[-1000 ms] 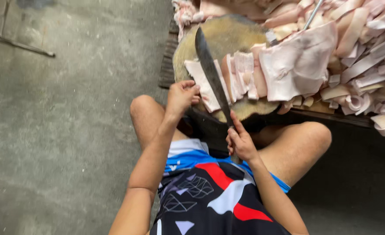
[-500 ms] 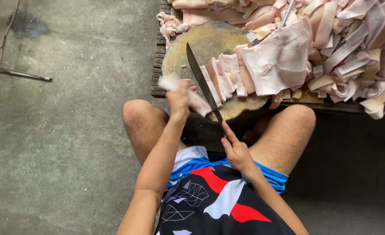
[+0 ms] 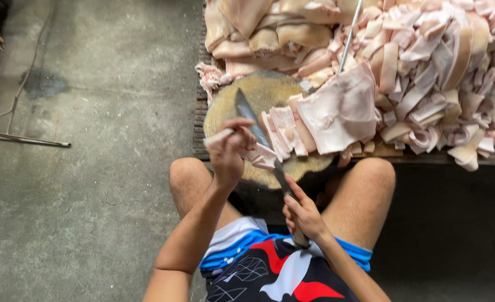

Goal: The person sits on the floor and uses a large knife to slice a piece of raw pork belly on a round wooden cutting board. They cut the meat into strips and then into smaller pieces, placing the cut portions onto a nearby pile.

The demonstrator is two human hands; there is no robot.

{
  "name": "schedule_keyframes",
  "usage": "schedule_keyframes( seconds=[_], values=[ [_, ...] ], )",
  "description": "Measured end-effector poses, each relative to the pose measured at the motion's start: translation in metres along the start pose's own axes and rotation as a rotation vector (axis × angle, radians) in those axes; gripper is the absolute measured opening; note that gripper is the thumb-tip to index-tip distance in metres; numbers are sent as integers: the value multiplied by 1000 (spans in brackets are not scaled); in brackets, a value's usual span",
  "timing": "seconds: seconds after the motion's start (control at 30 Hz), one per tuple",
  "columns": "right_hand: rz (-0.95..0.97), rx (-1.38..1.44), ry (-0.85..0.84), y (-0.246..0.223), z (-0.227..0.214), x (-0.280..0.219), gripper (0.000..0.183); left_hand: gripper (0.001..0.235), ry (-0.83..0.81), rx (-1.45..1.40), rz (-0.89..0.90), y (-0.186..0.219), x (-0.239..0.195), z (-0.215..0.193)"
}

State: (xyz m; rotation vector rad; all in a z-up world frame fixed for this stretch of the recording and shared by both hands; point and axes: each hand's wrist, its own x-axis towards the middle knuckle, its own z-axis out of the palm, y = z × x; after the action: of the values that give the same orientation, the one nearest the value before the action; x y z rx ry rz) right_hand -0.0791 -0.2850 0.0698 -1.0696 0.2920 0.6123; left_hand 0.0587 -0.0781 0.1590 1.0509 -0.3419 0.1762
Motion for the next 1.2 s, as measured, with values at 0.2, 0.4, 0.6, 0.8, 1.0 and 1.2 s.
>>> schedule_keyframes(
  seconds=[0.2,0.4,0.6,0.8,1.0,1.2],
  values=[
    [-285,64,121,-30,-57,-19,68,94,-1135,1279,284,-34,55,-35],
    [-564,256,26,-31,-100,-19,63,159,-1803,1512,183,-104,102,-13],
    [-570,285,146,-21,-102,-12,63,170,-1859,1485,265,-128,122,47],
    [-555,310,116,-19,-111,-6,62,158,-1755,1526,255,-125,123,47],
    [-561,321,145,-18,-112,-14,64,72,-1477,1539,83,-124,94,7],
    [-573,325,48,-24,-113,-5,65,38,-1003,1458,-179,-105,79,2]
  ],
)
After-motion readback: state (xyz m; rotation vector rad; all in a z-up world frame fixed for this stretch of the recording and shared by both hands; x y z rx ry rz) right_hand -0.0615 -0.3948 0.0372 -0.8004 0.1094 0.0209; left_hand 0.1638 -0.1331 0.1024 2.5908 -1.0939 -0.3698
